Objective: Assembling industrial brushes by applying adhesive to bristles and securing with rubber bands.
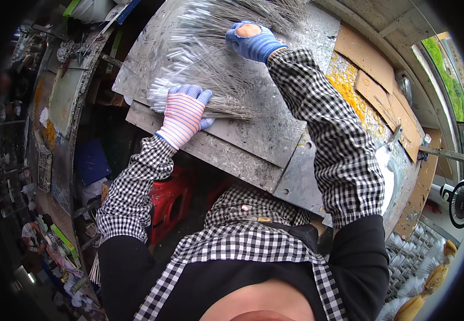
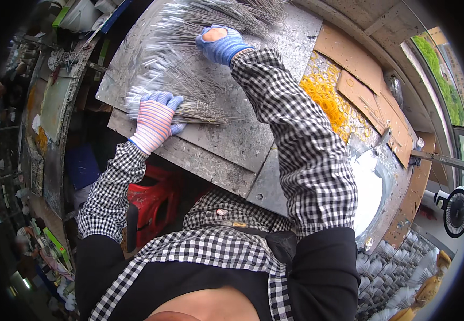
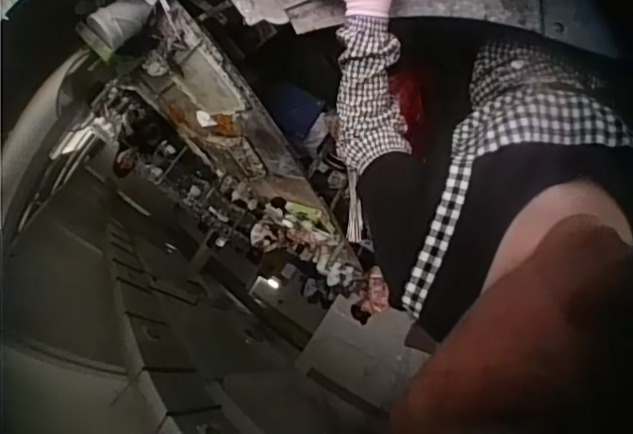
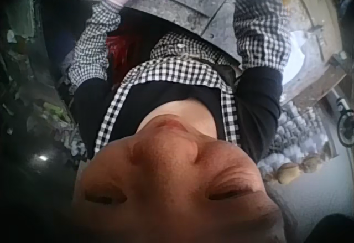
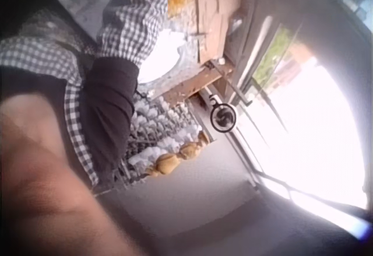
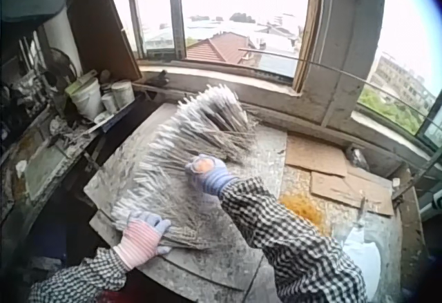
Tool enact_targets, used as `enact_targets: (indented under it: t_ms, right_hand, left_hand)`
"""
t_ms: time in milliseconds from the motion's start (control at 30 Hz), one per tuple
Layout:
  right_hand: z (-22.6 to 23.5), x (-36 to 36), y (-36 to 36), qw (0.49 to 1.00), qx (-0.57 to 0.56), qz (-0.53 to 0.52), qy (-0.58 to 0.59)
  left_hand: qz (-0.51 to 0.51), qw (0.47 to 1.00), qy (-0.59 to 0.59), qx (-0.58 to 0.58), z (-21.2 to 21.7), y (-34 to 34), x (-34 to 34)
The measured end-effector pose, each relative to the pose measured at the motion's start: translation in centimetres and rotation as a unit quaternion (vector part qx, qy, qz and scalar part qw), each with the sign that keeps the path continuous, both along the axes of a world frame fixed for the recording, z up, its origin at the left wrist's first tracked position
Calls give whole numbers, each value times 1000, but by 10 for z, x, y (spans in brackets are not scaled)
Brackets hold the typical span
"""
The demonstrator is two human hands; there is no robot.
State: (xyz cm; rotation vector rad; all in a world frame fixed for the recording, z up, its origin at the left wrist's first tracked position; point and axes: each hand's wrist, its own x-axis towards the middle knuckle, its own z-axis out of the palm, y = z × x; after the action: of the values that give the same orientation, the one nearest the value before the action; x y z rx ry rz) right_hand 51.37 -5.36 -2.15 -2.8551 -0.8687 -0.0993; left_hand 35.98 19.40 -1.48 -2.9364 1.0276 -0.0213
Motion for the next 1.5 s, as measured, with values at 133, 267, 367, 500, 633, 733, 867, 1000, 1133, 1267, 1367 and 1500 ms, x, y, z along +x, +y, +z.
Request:
enact_targets:
  t_ms: [133, 267, 367, 500, 633, 733, 867, 1000, 1133, 1267, 1367, 1500]
  right_hand:
    - [2, -17, 32, 985, 139, 100, -28]
    - [3, -31, 65, 993, 103, 46, -20]
    - [6, -37, 56, 999, 15, 19, 33]
    - [10, -41, 29, 924, 137, -49, 354]
    - [0, -36, 33, 977, 152, 22, 145]
    - [-12, -26, 42, 990, 44, 32, 132]
    - [-24, -11, 35, 1000, -9, -14, -7]
    - [-32, -6, 28, 998, 5, -42, -47]
    - [-35, -12, 30, 997, -16, -33, -73]
    - [-35, -17, 21, 999, -11, -34, -33]
    - [-32, -21, 14, 999, 7, -42, -16]
    - [-25, -34, 21, 993, -101, -41, -55]
  left_hand:
    - [33, 999, -9, 8, 17, -4, 2]
    - [12, 998, 17, 59, 37, -12, 22]
    - [10, 997, 38, 70, 42, -16, 32]
    - [-13, 997, 45, 63, 37, -18, 41]
    - [-74, 996, 33, 46, 27, -20, 53]
    - [-40, 995, 85, 41, 19, -21, 48]
    - [-8, 998, 54, 26, 10, -17, 15]
    - [15, 996, 71, 51, 11, -11, -13]
    - [-16, 999, -13, -33, 11, -3, -21]
    - [-36, 999, 39, -5, -4, 5, -24]
    - [-48, 997, 40, 34, -15, 13, -41]
    - [-75, 997, -9, 14, -18, 21, -64]
